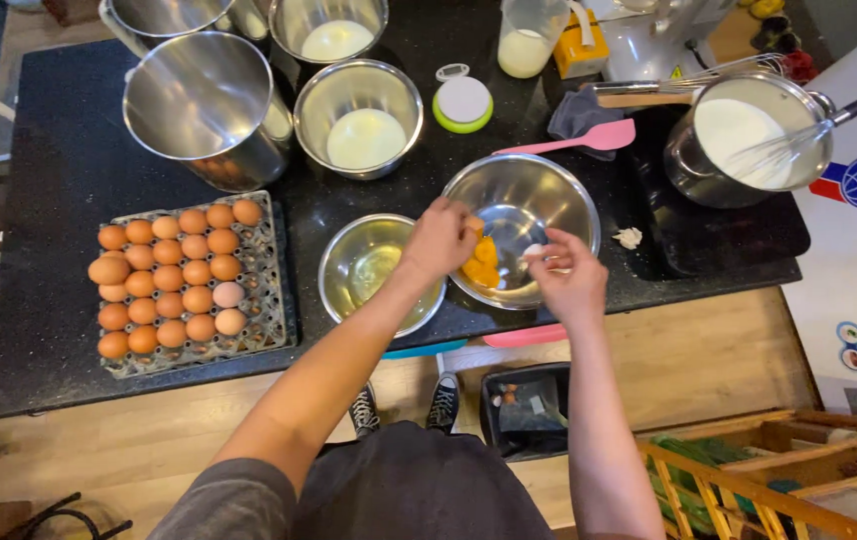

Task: Cracking eggs into a bowl and whisking ingredients in a bakery kitchen

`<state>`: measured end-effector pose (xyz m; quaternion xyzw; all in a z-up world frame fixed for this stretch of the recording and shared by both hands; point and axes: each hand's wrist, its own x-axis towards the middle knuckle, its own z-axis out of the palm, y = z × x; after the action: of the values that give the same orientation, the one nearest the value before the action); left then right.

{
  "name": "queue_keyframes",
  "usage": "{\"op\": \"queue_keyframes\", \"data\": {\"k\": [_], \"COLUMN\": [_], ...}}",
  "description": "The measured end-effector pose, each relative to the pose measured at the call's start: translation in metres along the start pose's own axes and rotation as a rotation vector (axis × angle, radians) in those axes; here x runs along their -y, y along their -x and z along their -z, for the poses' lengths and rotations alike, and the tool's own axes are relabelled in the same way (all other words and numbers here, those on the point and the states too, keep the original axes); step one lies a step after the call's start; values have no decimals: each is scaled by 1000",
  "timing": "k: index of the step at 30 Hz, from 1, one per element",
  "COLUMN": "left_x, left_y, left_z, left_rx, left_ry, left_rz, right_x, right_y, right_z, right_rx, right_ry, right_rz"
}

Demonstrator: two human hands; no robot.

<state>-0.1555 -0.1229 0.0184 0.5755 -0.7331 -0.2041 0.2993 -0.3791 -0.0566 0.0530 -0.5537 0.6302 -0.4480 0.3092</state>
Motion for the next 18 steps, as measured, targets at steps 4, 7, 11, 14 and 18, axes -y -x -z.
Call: {"op": "queue_keyframes", "data": {"k": [4, 7, 11, 14, 18], "left_x": [-19, -33, -66, -77, -35], "left_y": [10, 20, 35, 46, 65], "left_z": [6, -1, 35, 66, 100], "left_rx": [35, 59, 90, 118, 33], "left_ry": [257, 320, 248, 344, 216], "left_rz": [201, 243, 249, 125, 116], "right_x": [6, -24, -8, -23, -60], "right_y": [13, 7, 16, 28, 67], "right_z": [-24, -49, -36, -17, 28], "right_rx": [128, 212, 256, 194, 77], "right_ry": [-119, -263, -296, -275, -226], "right_rz": [13, -29, -1, 14, -43]}}
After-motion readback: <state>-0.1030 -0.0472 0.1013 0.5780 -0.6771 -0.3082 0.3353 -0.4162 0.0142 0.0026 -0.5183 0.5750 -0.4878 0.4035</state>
